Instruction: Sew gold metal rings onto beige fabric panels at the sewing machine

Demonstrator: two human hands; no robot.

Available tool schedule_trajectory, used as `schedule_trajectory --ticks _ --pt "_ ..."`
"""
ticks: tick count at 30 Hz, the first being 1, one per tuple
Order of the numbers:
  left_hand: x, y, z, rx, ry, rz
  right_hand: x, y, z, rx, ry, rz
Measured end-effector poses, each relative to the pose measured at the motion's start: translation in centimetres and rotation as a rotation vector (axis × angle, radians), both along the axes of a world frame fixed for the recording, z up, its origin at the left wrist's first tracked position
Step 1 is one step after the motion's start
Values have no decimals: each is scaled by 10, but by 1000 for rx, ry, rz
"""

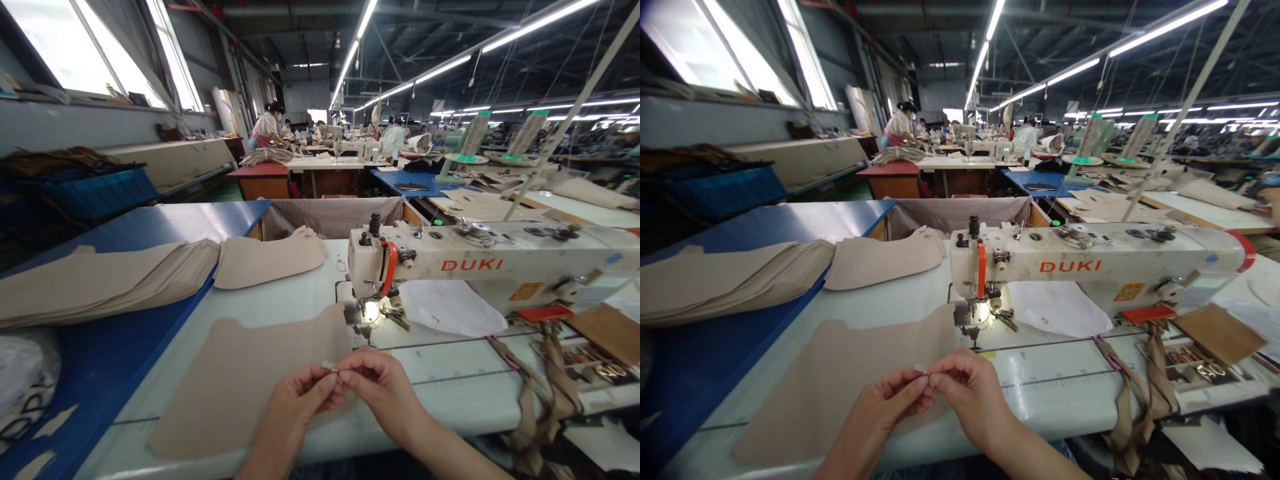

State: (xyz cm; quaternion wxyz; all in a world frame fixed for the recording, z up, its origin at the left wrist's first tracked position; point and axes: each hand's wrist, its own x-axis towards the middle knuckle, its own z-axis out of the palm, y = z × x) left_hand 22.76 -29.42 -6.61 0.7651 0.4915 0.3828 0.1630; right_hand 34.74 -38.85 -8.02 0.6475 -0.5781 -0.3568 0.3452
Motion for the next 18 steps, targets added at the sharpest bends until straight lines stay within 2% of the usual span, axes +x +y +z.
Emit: schedule_trajectory --ticks 6,11,18 --pt "-3 6 8 -24 -11 -12 10 -5 4 -1 189 27" --pt "-6 7 10 -41 -5 -58 16 -6 12 -97 301 111" --pt "-5 1 7 -202 -84 -97 14 -5 12 -117 449 176"
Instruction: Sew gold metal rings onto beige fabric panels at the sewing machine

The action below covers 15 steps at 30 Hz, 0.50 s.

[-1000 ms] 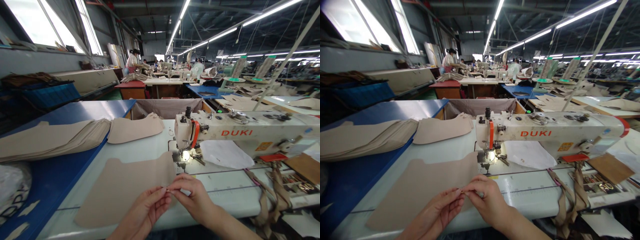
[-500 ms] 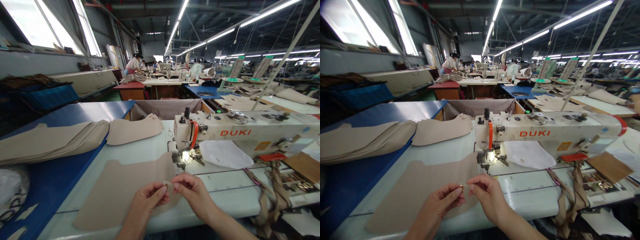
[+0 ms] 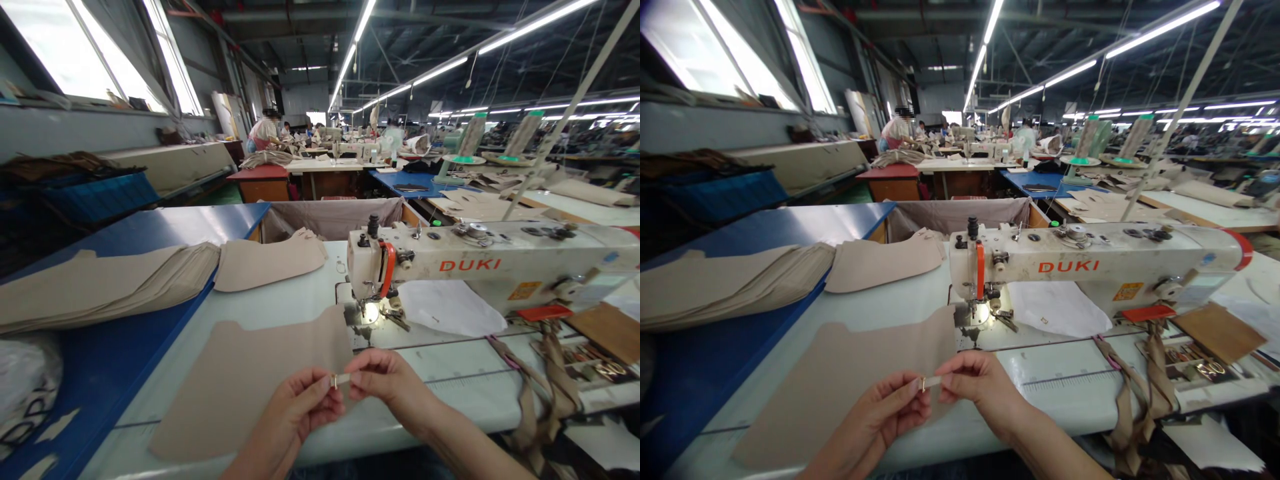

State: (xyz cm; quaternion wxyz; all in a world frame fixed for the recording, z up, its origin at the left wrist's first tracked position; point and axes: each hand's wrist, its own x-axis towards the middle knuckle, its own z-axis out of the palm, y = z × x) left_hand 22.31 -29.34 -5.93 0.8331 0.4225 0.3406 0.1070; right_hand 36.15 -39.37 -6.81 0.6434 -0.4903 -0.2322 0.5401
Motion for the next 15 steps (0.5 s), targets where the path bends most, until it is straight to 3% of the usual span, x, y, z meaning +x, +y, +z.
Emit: schedule_trajectory --ticks 5,11,15 --pt "6 -6 2 238 35 39 -12 5 -3 109 -117 -64" --pt "6 -10 -6 518 85 115 -25 -5 0 75 -639 -142" --pt "5 -13 -6 615 124 152 -31 -11 2 77 -791 -153"
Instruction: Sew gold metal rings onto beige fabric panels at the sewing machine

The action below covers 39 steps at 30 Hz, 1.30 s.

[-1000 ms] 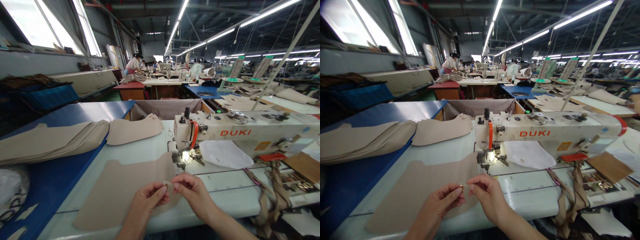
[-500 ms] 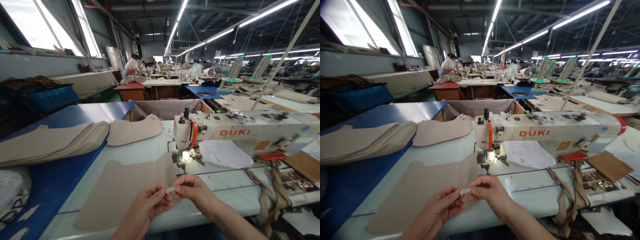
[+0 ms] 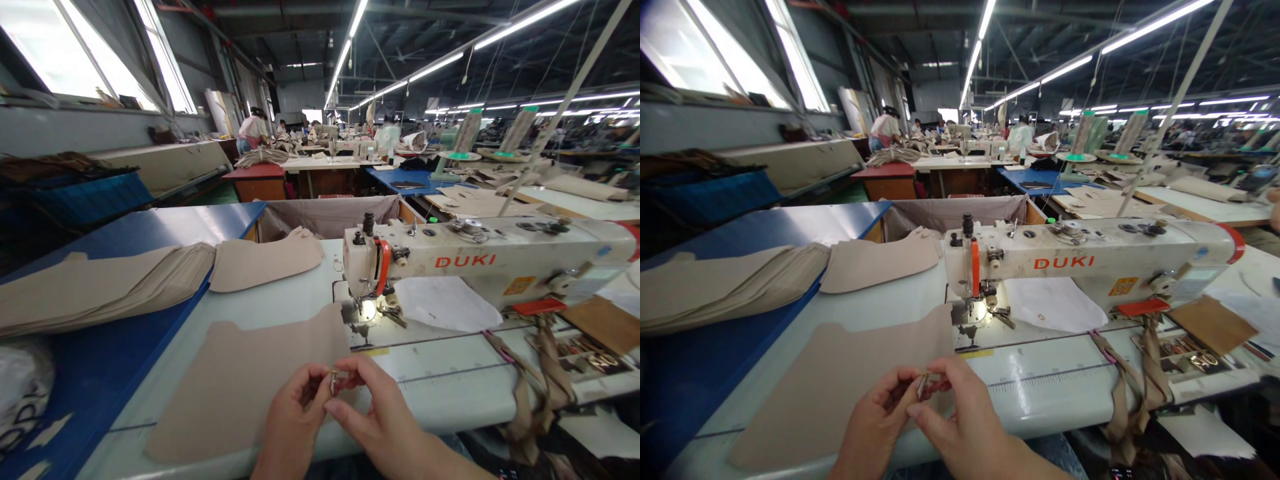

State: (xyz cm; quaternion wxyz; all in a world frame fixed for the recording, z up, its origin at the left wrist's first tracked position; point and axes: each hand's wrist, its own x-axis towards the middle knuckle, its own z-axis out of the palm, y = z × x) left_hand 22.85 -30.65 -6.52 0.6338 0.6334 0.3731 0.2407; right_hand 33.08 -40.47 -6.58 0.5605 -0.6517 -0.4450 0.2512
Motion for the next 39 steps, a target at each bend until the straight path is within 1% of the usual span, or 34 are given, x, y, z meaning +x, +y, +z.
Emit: schedule_trajectory --ticks 4,7,11,15,18,23,26,29,31,34,36,39 --pt "1 -3 5 58 17 14 2 -1 -1 23 -18 21" --pt "1 -5 4 83 17 37 5 -2 0 67 -67 17" --pt "0 -6 1 25 -4 63 8 -4 2 84 -124 25" --pt "1 -5 6 -47 8 58 11 -4 -1 40 -134 -14" --pt "2 1 11 -67 39 14 14 -3 -2 20 -137 -29" --pt "0 12 16 -116 34 -166 20 -3 5 -13 -109 54" --pt "1 12 23 -49 77 -182 22 -3 8 -27 -111 74" --pt "4 9 30 28 110 -134 23 -2 7 -29 -102 62" --pt "5 8 32 53 110 -111 22 -2 4 -13 -73 37" --pt "5 7 30 72 109 -97 21 -2 1 22 23 -6" --pt "4 7 27 78 108 -96 21 -3 1 27 66 -8" --pt "3 6 22 99 116 -109 22 -4 3 -2 20 -7"
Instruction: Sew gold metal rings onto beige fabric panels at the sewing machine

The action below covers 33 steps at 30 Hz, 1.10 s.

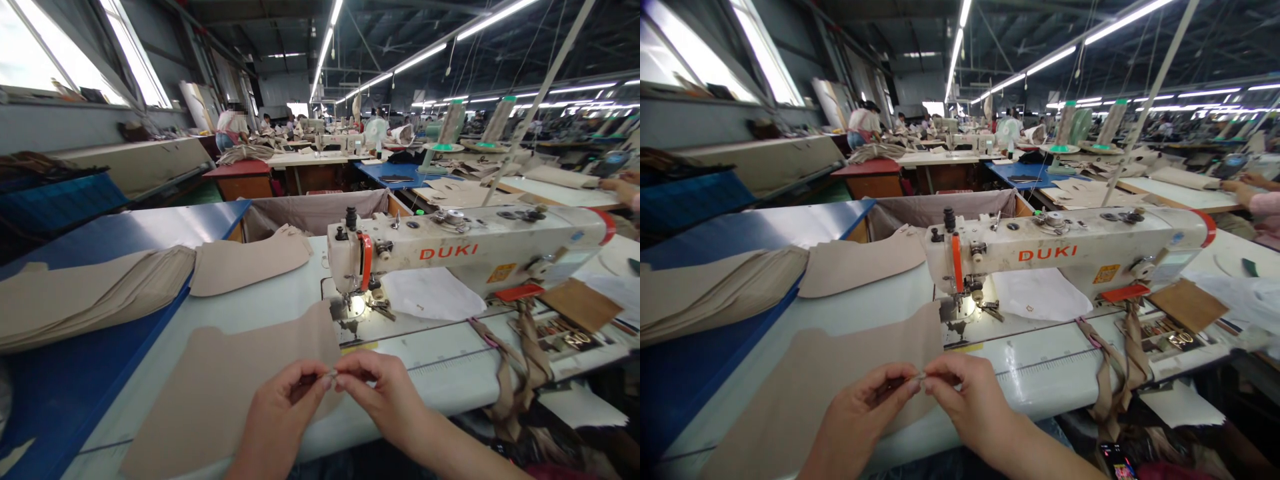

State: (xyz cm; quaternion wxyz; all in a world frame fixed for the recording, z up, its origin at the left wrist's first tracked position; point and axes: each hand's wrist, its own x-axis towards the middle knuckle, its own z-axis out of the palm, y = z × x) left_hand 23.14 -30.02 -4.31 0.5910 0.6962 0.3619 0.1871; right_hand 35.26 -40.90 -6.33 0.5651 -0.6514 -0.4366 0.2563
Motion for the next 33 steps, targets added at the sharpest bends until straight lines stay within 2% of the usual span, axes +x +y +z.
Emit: schedule_trajectory --ticks 5,8,11,14,16,18,21,24,27,33 --pt "0 -2 -8 81 12 -15 2 0 2 -23 -162 -12" --pt "2 3 -10 140 4 -81 5 1 1 -48 -238 9" --pt "11 22 -9 142 7 -231 11 2 -2 -86 -223 7" --pt "28 51 -15 269 -6 -234 21 4 -9 -141 -97 -24" --pt "39 67 -27 436 -26 -200 29 6 -14 -162 3 -39" --pt "45 74 -45 588 -8 -257 36 8 -18 -181 68 -53" --pt "44 69 -72 806 58 -392 45 14 -20 -267 134 -86" --pt "35 57 -86 989 64 -433 51 29 -19 -385 227 -87" --pt "28 51 -86 1077 51 -415 57 49 -18 -455 289 -45" --pt "37 57 -72 1076 -38 -380 66 72 -20 -569 293 16"
